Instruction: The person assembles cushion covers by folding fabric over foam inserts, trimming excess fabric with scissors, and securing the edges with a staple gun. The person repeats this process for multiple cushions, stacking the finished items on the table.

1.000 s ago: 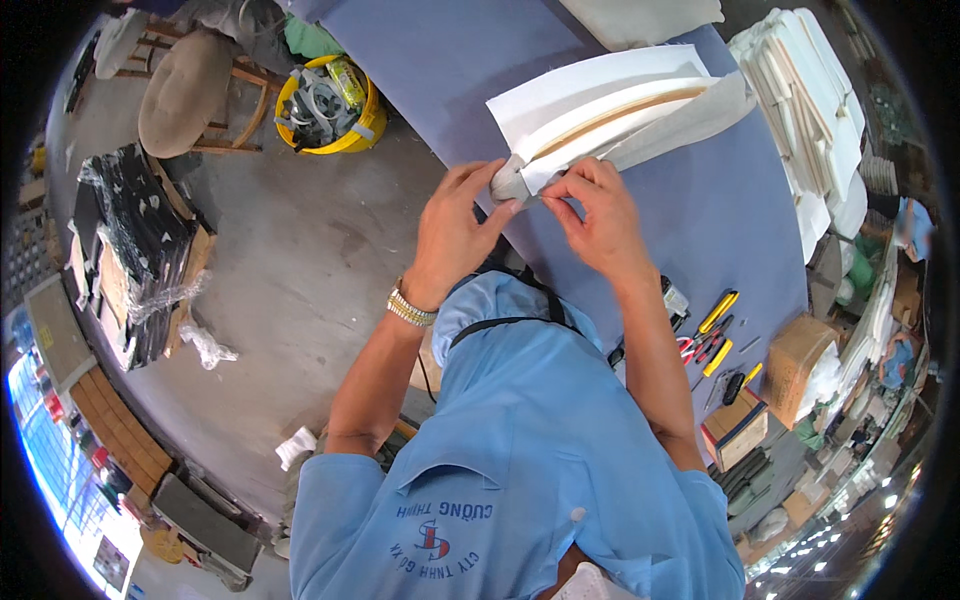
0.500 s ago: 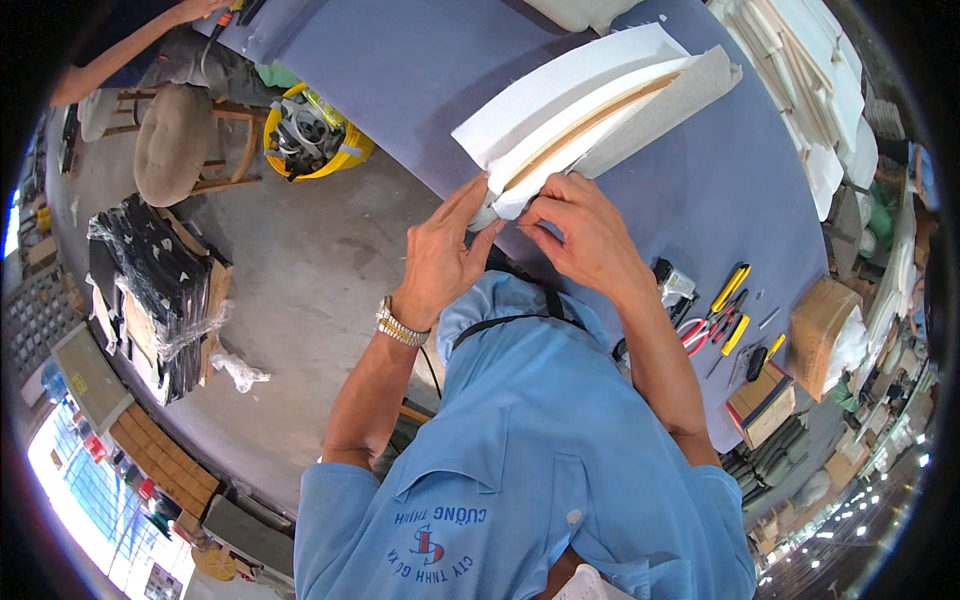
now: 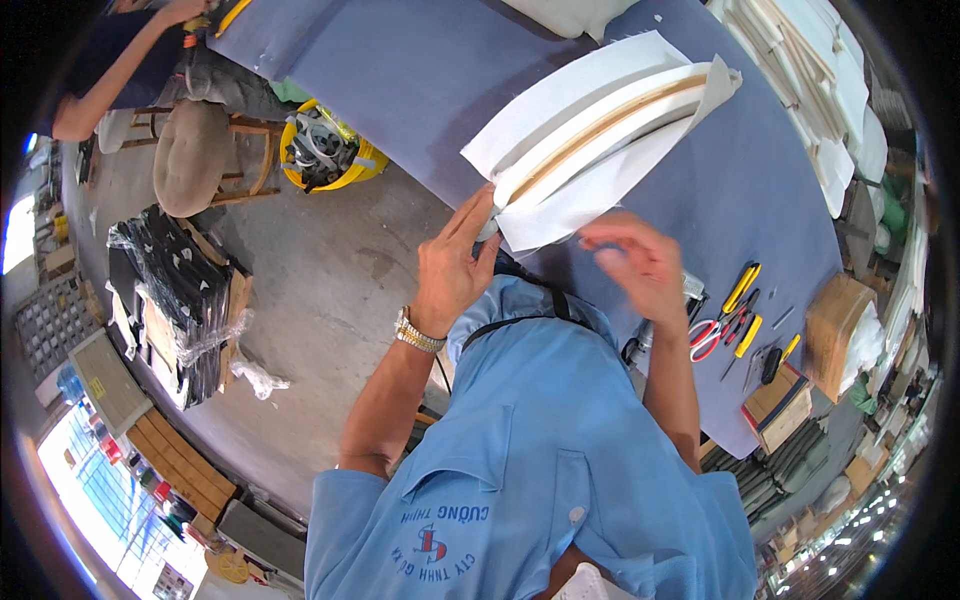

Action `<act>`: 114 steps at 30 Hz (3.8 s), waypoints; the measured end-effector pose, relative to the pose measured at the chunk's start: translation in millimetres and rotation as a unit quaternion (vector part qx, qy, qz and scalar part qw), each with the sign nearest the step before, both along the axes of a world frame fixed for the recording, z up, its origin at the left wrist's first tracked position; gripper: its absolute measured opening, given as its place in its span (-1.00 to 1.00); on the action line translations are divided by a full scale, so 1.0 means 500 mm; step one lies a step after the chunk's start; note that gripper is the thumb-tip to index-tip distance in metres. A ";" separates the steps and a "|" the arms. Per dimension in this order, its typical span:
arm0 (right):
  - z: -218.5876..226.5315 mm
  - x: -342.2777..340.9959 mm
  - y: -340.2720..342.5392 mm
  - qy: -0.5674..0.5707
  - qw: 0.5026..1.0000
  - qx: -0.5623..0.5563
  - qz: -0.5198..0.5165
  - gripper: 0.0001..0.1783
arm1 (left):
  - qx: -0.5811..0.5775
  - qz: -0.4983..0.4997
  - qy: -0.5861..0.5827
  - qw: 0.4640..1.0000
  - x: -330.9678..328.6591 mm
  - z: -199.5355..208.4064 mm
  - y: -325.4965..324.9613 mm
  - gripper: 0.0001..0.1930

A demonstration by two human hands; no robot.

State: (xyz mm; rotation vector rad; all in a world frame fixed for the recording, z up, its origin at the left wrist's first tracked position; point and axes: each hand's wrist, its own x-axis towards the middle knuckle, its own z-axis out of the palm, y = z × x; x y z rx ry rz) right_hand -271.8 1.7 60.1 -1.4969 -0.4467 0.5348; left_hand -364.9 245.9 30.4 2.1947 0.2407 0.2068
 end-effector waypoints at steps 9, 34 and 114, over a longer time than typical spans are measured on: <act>-0.264 -0.204 -0.370 -0.030 0.797 -0.541 -0.266 -0.32 | -0.005 0.013 -0.037 0.999 -0.026 -0.023 -0.036 -0.33; 0.049 -0.180 -0.127 0.029 0.912 -0.224 -0.343 -0.52 | -0.005 0.084 -0.045 0.995 -0.040 -0.043 -0.113 -0.29; 0.002 -0.137 0.071 -0.109 0.970 -0.217 0.013 -0.58 | -0.055 0.020 -0.010 0.998 -0.024 -0.057 -0.016 -0.29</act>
